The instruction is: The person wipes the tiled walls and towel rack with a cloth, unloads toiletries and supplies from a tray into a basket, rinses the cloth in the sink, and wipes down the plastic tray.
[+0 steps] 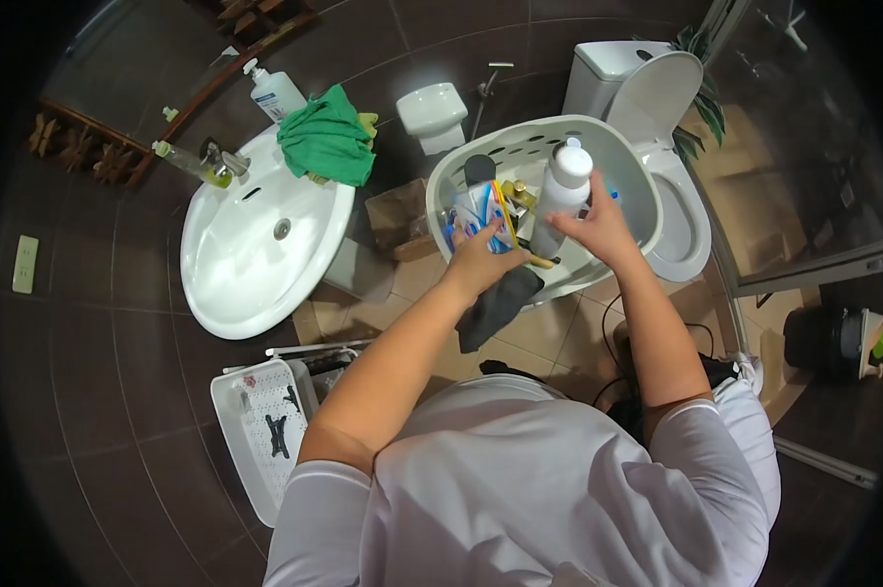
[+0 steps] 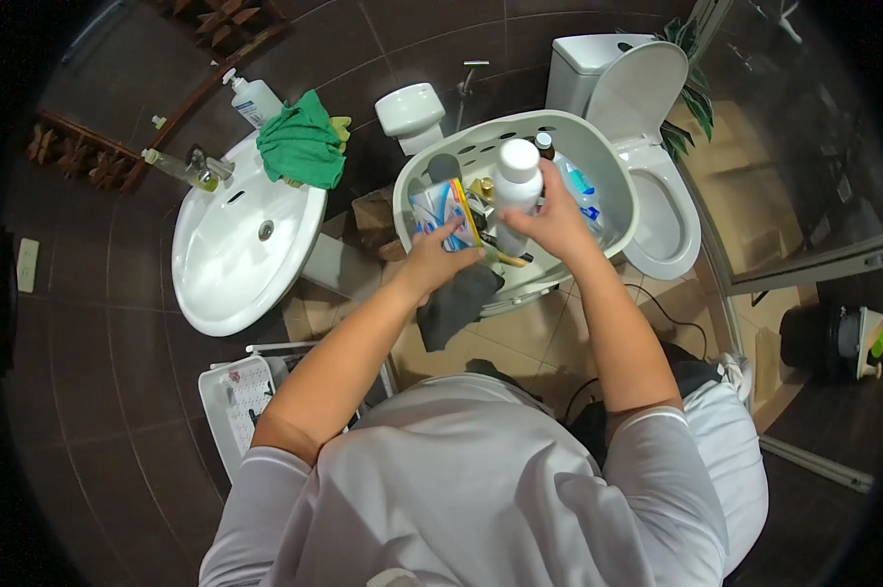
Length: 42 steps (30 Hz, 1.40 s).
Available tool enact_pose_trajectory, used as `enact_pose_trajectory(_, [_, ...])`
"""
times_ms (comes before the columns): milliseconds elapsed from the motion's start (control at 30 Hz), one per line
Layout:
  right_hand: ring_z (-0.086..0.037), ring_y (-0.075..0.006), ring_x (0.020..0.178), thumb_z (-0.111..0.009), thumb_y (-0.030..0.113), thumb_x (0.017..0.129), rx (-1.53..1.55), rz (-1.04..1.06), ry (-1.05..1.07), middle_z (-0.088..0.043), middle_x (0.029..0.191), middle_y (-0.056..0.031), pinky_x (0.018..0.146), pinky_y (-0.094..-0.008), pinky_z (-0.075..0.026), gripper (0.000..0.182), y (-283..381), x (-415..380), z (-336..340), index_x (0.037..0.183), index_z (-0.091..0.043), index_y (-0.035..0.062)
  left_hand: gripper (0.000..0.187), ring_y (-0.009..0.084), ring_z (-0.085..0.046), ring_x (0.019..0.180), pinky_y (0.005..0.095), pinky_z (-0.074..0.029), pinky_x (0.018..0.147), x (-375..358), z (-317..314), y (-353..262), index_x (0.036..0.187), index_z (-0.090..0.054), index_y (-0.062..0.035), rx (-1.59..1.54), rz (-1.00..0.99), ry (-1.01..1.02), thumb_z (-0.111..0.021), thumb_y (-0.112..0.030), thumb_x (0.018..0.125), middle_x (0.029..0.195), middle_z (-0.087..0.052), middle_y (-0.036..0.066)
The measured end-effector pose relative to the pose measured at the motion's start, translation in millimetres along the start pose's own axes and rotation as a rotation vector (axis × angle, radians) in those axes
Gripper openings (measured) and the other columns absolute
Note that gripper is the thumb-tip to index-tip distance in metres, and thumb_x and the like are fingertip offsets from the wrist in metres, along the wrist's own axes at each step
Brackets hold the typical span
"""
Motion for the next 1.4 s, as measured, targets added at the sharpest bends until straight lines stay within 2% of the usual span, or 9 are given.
enact_pose_trajectory(200, [-0.049, -0.0244, 0.106, -0.07, 0.012, 0.062, -0.087, -0.032, -0.122, -0.049, 0.111, -0.0137, 0.089, -0.0339, -0.039, 0.072, -74, 7, -8, 0.122, -0.032, 0.0034, 0.072, 0.0222, -0.05, 0.103, 0.029, -0.042, 0.082, 17, -33, 49, 0.131, -0.035, -0.0051, -0.166, 0.203, 0.163, -0.068, -0.028, 0.071, 0.117, -0.048, 0.016])
enact_pose_trajectory(333, [-0.05, -0.0194, 0.102, -0.072, 0.009, 0.064, -0.041, -0.033, -0.131, -0.05, 0.109, -0.0103, 0.086, -0.0321, -0.04, 0.069, -72, 12, -14, 0.119, -0.031, 0.0049, 0.073, 0.0212, -0.051, 0.1, 0.0287, -0.043, 0.079, 5, -46, 55, 0.133, -0.032, -0.0068, -0.354, 0.356, 0.341, -0.067, -0.026, 0.072, 0.118, -0.048, 0.016])
enact_pose_trajectory(733, [-0.044, -0.0248, 0.112, -0.078, 0.015, 0.059, -0.006, 0.008, -0.162, -0.041, 0.123, -0.0154, 0.092, -0.0367, -0.037, 0.092, -111, 14, -18, 0.131, -0.021, 0.0041, 0.079, 0.033, -0.045, 0.111, 0.0333, -0.037, 0.091, 5, -23, 49, 0.133, -0.032, -0.009, 0.22, 0.18, 0.101, -0.065, -0.037, 0.067, 0.122, -0.044, 0.023])
enact_pose_trajectory(800, [-0.04, -0.0273, 0.115, -0.078, 0.018, 0.06, -0.002, 0.087, -0.105, -0.036, 0.128, -0.0176, 0.095, -0.0385, -0.034, 0.098, -102, 15, -21, 0.134, -0.015, 0.0024, 0.074, 0.0338, -0.043, 0.113, 0.0352, -0.036, 0.093, -6, -2, 29, 0.13, -0.037, -0.0094, 0.216, -0.141, -0.075, -0.065, -0.036, 0.067, 0.122, -0.043, 0.023])
enact_pose_trajectory(933, [-0.047, -0.0201, 0.1, -0.067, 0.021, 0.076, 0.114, -0.229, -0.491, -0.044, 0.111, -0.014, 0.085, -0.0307, -0.041, 0.062, -106, -17, 20, 0.122, -0.032, -0.0001, 0.056, 0.0185, -0.05, 0.092, 0.0283, -0.042, 0.078, -68, 58, 8, 0.122, -0.046, -0.0124, -0.18, -0.205, -0.127, -0.067, -0.029, 0.073, 0.111, -0.05, 0.013])
enact_pose_trajectory(1033, [-0.047, -0.018, 0.092, -0.061, 0.015, 0.08, 0.246, 0.017, -0.523, -0.046, 0.101, -0.0114, 0.079, -0.0299, -0.041, 0.043, -59, -42, 6, 0.113, -0.037, 0.0009, 0.048, 0.0109, -0.049, 0.074, 0.0243, -0.043, 0.066, -108, 95, 17, 0.117, -0.05, -0.0136, -0.376, -0.245, -0.349, -0.068, -0.026, 0.074, 0.101, -0.05, 0.007])
enact_pose_trajectory(1167, [-0.042, -0.0277, 0.108, -0.064, 0.013, 0.075, 0.368, 0.442, 0.428, -0.042, 0.116, -0.0153, 0.094, -0.0372, -0.032, 0.06, 84, -94, -160, 0.124, -0.031, 0.0023, 0.046, 0.0107, -0.049, 0.081, 0.0239, -0.043, 0.069, -146, 114, 41, 0.116, -0.049, -0.0114, -0.693, -0.132, -0.487, -0.068, -0.022, 0.076, 0.107, -0.045, 0.006])
enact_pose_trajectory(1267, [-0.038, -0.0288, 0.115, -0.063, 0.006, 0.071, 0.113, 0.541, 0.504, -0.038, 0.124, -0.0153, 0.098, -0.0365, -0.028, 0.066, 105, -115, -214, 0.127, -0.029, 0.0042, 0.042, 0.013, -0.052, 0.086, 0.0267, -0.044, 0.077, -185, 131, 33, 0.115, -0.048, -0.008, -0.669, -0.419, -0.497, -0.066, -0.018, 0.077, 0.109, -0.046, 0.006])
enact_pose_trajectory(1400, [-0.041, -0.0233, 0.111, -0.051, -0.007, 0.065, 0.116, 0.43, 0.644, -0.04, 0.121, -0.012, 0.096, -0.0317, -0.029, 0.062, 114, -113, -263, 0.124, -0.034, 0.0062, 0.026, 0.0139, -0.055, 0.084, 0.026, -0.045, 0.078, -255, 210, 129, 0.105, -0.055, -0.0066, -0.219, -0.252, -0.907, -0.061, -0.013, 0.08, 0.098, -0.055, 0.006])
Point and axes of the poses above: each hand's wrist, its own x-axis towards the middle knuckle, its own z-axis out of the back of the hand, y = z × x, the point moved 9 cm from there along x, towards the middle knuckle
